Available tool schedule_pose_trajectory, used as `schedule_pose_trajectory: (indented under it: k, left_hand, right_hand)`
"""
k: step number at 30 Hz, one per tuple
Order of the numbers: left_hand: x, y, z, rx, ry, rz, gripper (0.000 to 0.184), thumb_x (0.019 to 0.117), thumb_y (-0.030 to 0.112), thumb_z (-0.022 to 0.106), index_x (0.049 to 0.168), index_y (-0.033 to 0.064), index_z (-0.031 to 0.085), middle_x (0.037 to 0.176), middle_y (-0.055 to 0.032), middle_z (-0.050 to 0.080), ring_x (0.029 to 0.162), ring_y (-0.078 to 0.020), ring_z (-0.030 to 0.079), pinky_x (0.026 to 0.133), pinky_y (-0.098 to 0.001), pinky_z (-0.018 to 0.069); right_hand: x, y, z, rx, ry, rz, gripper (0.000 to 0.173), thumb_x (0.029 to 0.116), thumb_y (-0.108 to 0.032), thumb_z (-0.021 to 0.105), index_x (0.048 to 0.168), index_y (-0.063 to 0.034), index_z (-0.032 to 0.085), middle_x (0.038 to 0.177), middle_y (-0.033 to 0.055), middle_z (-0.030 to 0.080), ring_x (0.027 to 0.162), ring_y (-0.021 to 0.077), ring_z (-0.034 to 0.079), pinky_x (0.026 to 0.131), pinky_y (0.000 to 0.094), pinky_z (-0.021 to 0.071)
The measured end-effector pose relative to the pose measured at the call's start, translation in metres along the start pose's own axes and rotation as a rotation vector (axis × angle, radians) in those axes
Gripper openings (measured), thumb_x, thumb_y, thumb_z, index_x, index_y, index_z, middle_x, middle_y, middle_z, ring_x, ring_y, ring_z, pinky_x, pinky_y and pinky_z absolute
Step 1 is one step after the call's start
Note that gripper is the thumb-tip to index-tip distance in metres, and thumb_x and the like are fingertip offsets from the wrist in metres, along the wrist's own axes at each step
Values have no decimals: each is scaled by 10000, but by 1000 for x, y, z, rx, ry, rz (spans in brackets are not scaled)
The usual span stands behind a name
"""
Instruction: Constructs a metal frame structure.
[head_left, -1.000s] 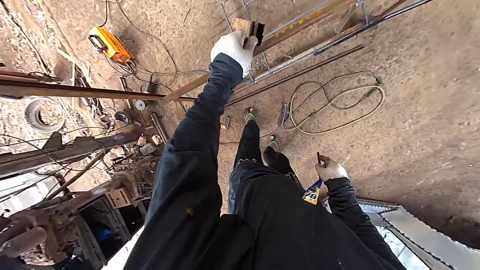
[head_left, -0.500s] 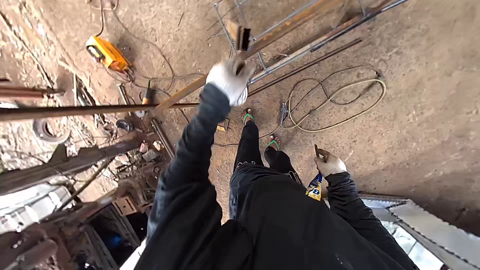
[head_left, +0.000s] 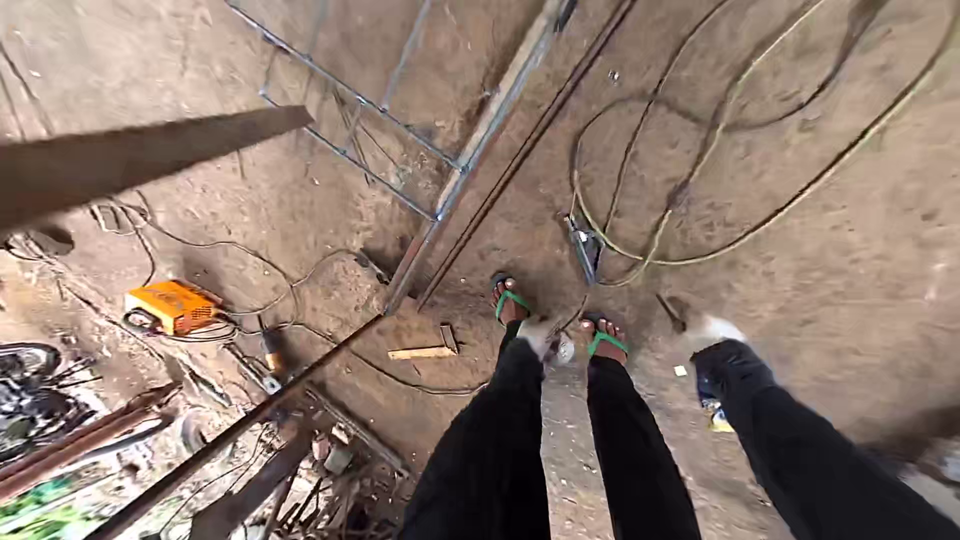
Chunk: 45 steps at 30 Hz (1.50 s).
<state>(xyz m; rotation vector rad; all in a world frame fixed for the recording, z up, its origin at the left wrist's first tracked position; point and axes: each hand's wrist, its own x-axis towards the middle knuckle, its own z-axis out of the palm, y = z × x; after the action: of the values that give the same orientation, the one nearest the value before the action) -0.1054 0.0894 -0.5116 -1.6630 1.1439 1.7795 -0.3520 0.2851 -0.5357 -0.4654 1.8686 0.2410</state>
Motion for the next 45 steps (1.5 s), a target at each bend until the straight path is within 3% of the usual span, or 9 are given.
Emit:
schedule_pose_trajectory:
  k: [3, 5, 8, 10, 19, 30, 35, 40, 45]
  left_hand:
    - [54, 21, 3, 736, 92, 401, 509, 1028, 417, 555, 1167, -53, 694, 1049, -257, 730, 955, -350, 733, 820, -503, 608]
    - [59, 123, 30, 1148, -216, -325, 549, 1117, 390, 389, 1580, 96, 369, 1582, -127, 462, 1464, -274, 442, 1203, -471, 336]
    - [158, 9, 6, 1006, 60, 320, 670, 981, 633, 507, 1395, 111, 583, 1094, -165, 742, 1008, -354, 729, 864, -636, 577]
    - [166, 7, -11, 937, -33, 278, 602, 990, 624, 517, 1413, 203, 588, 1155, -95, 738, 1073, -294, 714, 929, -611, 565]
    - [175, 36, -188, 1077, 465, 20, 529, 936, 437, 610, 1438, 274, 588, 1424, -156, 612, 1284, -404, 598, 1033, -674, 464]
    - [202, -13, -229, 983, 445, 380, 322, 926, 470, 671, 1139, 247, 764, 1091, -54, 769, 1055, -277, 725, 947, -614, 551]
    - [129, -7, -198, 864, 593, 427, 386, 982, 459, 600, 1217, 178, 723, 1287, -102, 688, 1165, -306, 673, 982, -582, 542]
    - [19, 6, -187, 551, 669, 384, 408, 1019, 398, 548, 1299, 122, 656, 1361, -135, 628, 1198, -303, 652, 1000, -556, 543]
    - [77, -56, -184, 584, 630, 128, 741, 804, 419, 792, 1442, 132, 548, 1438, -216, 560, 1219, -462, 595, 923, -702, 507]
  right_hand:
    - [52, -8, 25, -88, 259, -130, 442, 994, -297, 573, 1346, -39, 643, 1146, 327, 690, 1063, 541, 663, 880, 736, 493]
    - [29, -62, 4, 29, 260, 52, 460, 1061, -276, 490, 1339, 74, 600, 1267, 356, 626, 1201, 535, 592, 1009, 661, 443]
    - [33, -93, -8, 40, 334, -18, 447, 1068, -245, 521, 1407, 44, 561, 1372, 346, 567, 1267, 555, 543, 1014, 715, 423]
    - [86, -59, 33, -68, 501, -320, 441, 1010, -391, 555, 1279, -64, 680, 1237, 274, 674, 1100, 511, 658, 846, 744, 506]
    - [161, -147, 69, -40, 322, -37, 811, 840, -573, 666, 1541, -215, 471, 1384, 197, 626, 1231, 447, 618, 964, 701, 499]
    - [166, -84, 20, 265, 734, 63, 625, 851, -466, 708, 1406, -193, 617, 1332, 164, 663, 1161, 384, 667, 951, 651, 530]
    - [119, -120, -4, 455, 1005, -200, 674, 825, -508, 760, 1393, -168, 626, 1293, 160, 668, 1097, 362, 680, 905, 647, 550]
    - [99, -239, -48, 1190, 370, -480, 609, 1049, -497, 518, 1478, -68, 458, 1217, 180, 675, 992, 283, 709, 825, 479, 604]
    - [111, -337, -11, 1100, 19, -552, 663, 1053, -595, 420, 1484, -92, 435, 1262, 171, 627, 1014, 263, 666, 820, 455, 569]
